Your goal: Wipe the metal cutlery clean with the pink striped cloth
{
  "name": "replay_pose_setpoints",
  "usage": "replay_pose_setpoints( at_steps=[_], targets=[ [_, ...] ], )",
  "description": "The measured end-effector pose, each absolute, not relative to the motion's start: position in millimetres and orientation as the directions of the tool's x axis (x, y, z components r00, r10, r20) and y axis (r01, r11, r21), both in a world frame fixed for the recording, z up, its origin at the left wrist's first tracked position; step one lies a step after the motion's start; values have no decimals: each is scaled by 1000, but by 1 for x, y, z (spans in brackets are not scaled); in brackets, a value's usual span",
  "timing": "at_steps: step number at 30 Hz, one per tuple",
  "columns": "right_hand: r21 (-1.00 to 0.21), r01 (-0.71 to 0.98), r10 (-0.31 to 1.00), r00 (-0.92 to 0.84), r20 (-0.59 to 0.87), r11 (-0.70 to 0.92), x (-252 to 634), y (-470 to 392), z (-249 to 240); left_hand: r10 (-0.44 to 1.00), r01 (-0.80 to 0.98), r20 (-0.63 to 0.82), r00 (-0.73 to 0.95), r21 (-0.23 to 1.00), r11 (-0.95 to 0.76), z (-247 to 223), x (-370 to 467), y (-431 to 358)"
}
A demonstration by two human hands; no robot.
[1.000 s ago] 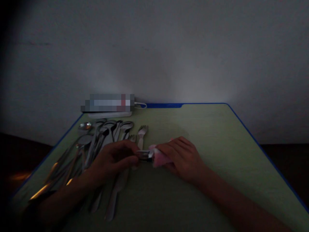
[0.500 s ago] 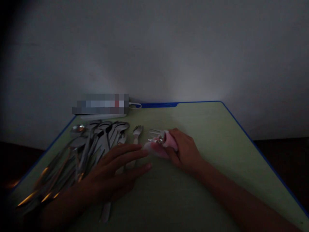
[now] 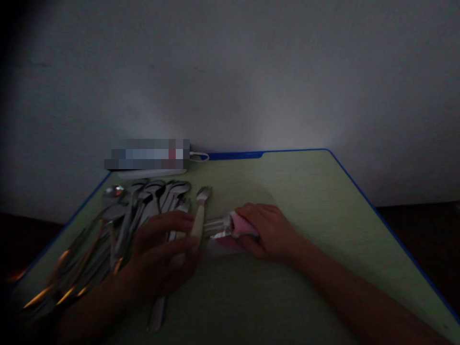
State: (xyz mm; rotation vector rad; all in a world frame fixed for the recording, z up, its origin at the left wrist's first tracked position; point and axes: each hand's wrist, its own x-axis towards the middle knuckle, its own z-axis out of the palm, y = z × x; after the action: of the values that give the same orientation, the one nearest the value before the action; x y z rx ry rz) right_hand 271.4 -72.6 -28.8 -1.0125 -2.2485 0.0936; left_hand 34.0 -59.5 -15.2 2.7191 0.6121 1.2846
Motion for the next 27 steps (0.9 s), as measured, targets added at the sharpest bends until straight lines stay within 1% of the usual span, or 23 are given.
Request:
replay_pose_setpoints(
  at_steps=[3,6,8,10,13,15,17,19,21,27],
  targets=[
    [-266,628,656,-543,523,732,268,-76,-29,418,314,692,588,281,-907,-20,31,-55],
    [-244,595,625,-599,500,766,262,-79,-28,400,290,653,643,276,-916,-19,30,-54],
    [-260,593,638,-619,458,762,257,-81,-24,403,297,624,669,272,-915,-18,30,-55],
    [-323,622,700,-613,366,714,252,-83,-16,418,320,595,687,268,-909,-18,29,-55],
    [-445,673,786,-604,130,591,249,-84,1,462,361,567,682,288,-887,-17,30,-56],
    [-494,686,793,-609,12,534,250,-84,13,517,409,532,671,316,-856,-15,31,-57],
    [-542,672,772,-632,-66,504,252,-83,21,570,471,484,664,321,-821,-14,33,-58],
    [-591,654,752,-648,-117,472,255,-82,25,593,513,452,666,299,-804,-13,35,-58],
    [-626,652,761,-634,-139,428,254,-82,24,588,518,441,678,280,-808,-13,36,-59],
    [-713,623,802,-580,-145,322,232,-88,6,519,442,452,726,272,-855,-17,37,-63]
  ],
)
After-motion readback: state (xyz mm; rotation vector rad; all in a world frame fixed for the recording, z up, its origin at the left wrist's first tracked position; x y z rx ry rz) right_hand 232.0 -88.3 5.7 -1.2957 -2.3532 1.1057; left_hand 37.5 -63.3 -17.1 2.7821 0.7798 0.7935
